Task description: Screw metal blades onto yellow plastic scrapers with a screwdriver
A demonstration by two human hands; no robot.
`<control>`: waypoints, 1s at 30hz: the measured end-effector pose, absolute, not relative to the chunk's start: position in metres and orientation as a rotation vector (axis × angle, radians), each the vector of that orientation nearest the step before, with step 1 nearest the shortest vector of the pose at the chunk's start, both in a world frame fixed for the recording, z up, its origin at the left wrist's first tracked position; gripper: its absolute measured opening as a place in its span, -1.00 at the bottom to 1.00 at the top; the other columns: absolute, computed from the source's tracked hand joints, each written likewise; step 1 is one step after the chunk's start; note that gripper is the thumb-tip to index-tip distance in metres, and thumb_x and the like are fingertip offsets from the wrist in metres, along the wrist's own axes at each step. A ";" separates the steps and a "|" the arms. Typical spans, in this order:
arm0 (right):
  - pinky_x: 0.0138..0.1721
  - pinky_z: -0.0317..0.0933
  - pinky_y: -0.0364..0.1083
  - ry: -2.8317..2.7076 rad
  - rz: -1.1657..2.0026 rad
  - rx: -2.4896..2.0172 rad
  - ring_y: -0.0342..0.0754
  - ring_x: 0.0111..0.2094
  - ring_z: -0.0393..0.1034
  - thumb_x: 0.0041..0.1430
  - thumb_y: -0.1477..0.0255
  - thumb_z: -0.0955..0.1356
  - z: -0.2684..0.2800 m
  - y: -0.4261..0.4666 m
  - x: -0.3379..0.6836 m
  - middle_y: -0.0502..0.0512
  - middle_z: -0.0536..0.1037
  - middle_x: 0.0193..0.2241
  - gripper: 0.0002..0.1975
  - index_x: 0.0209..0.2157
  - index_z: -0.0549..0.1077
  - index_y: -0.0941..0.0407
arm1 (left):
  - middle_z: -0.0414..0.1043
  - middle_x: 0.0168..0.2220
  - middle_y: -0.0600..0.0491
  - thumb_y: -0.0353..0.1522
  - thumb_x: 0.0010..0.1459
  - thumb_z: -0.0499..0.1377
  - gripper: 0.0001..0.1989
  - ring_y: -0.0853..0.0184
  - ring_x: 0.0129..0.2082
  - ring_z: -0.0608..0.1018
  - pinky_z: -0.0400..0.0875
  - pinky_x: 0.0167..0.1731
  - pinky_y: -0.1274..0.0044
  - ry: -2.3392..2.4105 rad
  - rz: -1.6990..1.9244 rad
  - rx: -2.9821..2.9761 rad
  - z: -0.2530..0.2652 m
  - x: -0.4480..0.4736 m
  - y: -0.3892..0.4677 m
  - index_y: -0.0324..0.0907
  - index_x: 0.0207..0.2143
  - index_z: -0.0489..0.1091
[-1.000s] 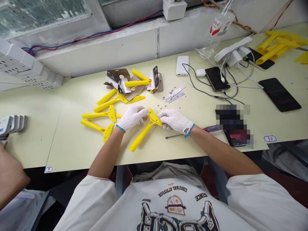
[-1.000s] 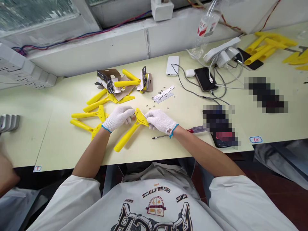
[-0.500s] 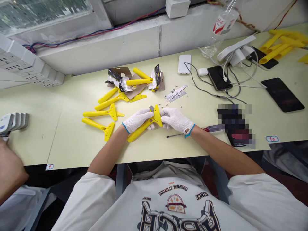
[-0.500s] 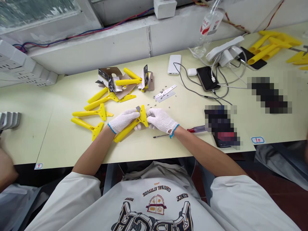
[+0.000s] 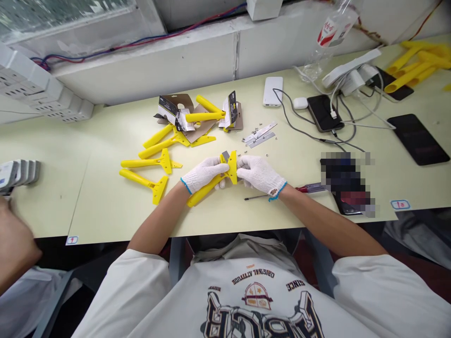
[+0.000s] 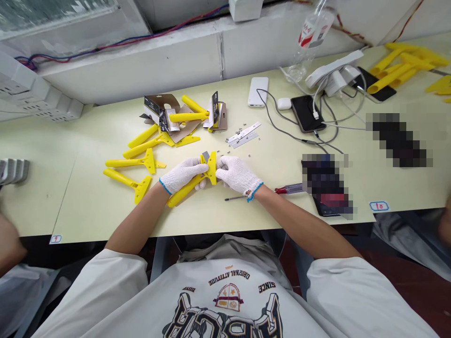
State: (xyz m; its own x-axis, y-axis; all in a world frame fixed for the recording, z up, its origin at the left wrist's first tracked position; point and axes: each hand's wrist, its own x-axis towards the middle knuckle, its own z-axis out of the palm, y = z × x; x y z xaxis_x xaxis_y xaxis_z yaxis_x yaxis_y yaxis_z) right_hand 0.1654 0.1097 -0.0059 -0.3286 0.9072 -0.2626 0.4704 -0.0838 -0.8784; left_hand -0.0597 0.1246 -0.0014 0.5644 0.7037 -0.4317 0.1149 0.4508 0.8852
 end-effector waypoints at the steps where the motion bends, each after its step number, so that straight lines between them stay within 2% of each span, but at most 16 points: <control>1: -0.33 0.28 -0.25 -1.779 1.390 -1.496 -0.27 -0.47 0.37 0.43 0.52 0.40 -0.007 0.110 0.165 0.07 0.61 -0.44 -0.82 -0.10 0.62 0.35 | 0.62 -0.36 -0.06 -0.22 0.34 0.28 -0.76 0.38 -0.53 0.58 0.45 -0.54 0.59 0.923 0.433 1.069 -0.002 -0.060 0.125 -0.24 -0.12 0.46; 4: -0.38 0.19 -0.23 -1.790 1.380 -1.506 -0.28 -0.53 0.31 0.38 0.55 0.37 -0.010 0.110 0.164 0.05 0.58 -0.52 -0.80 -0.10 0.62 0.35 | 0.63 -0.35 -0.05 -0.24 0.33 0.29 -0.76 0.38 -0.51 0.59 0.45 -0.54 0.60 0.910 0.431 1.091 -0.004 -0.061 0.125 -0.23 -0.08 0.47; 12: -0.38 0.15 -0.21 -1.828 1.388 -1.503 -0.28 -0.54 0.27 0.36 0.54 0.38 -0.006 0.111 0.166 0.04 0.55 -0.55 -0.84 -0.12 0.60 0.32 | 0.59 -0.41 0.00 -0.27 0.31 0.32 -0.77 0.39 -0.51 0.58 0.50 -0.48 0.59 0.936 0.394 1.173 -0.004 -0.061 0.126 -0.23 -0.08 0.50; 17: -0.41 0.15 -0.23 -1.835 1.417 -1.508 -0.29 -0.55 0.27 0.33 0.60 0.37 -0.004 0.113 0.168 0.02 0.55 -0.56 -0.88 -0.18 0.57 0.29 | 0.59 -0.38 -0.03 -0.19 0.33 0.30 -0.71 0.38 -0.53 0.56 0.45 -0.55 0.58 0.925 0.450 1.144 -0.005 -0.058 0.124 -0.23 -0.08 0.49; 21: -0.46 0.13 -0.25 -1.820 1.430 -1.489 -0.31 -0.57 0.27 0.31 0.62 0.36 -0.004 0.112 0.168 0.01 0.56 -0.55 -0.89 -0.17 0.55 0.27 | 0.55 -0.46 0.00 -0.24 0.32 0.30 -0.75 0.38 -0.56 0.55 0.47 -0.52 0.57 0.974 0.423 1.200 -0.003 -0.057 0.124 -0.24 -0.09 0.50; 25: -0.48 0.14 -0.26 -1.809 1.450 -1.473 -0.29 -0.57 0.31 0.35 0.60 0.36 -0.003 0.111 0.168 0.02 0.56 -0.54 -0.89 -0.14 0.54 0.25 | 0.58 -0.43 -0.01 -0.28 0.29 0.30 -0.77 0.38 -0.56 0.55 0.47 -0.52 0.57 0.958 0.426 1.214 0.001 -0.057 0.124 -0.23 -0.08 0.49; 30: -0.48 0.17 -0.28 -1.810 1.460 -1.489 -0.31 -0.56 0.32 0.37 0.58 0.39 -0.001 0.112 0.169 0.06 0.59 -0.50 -0.94 -0.18 0.55 0.27 | 0.54 -0.51 0.01 -0.28 0.28 0.27 -0.78 0.38 -0.60 0.52 0.43 -0.51 0.56 0.953 0.413 1.214 0.001 -0.058 0.124 -0.24 -0.11 0.50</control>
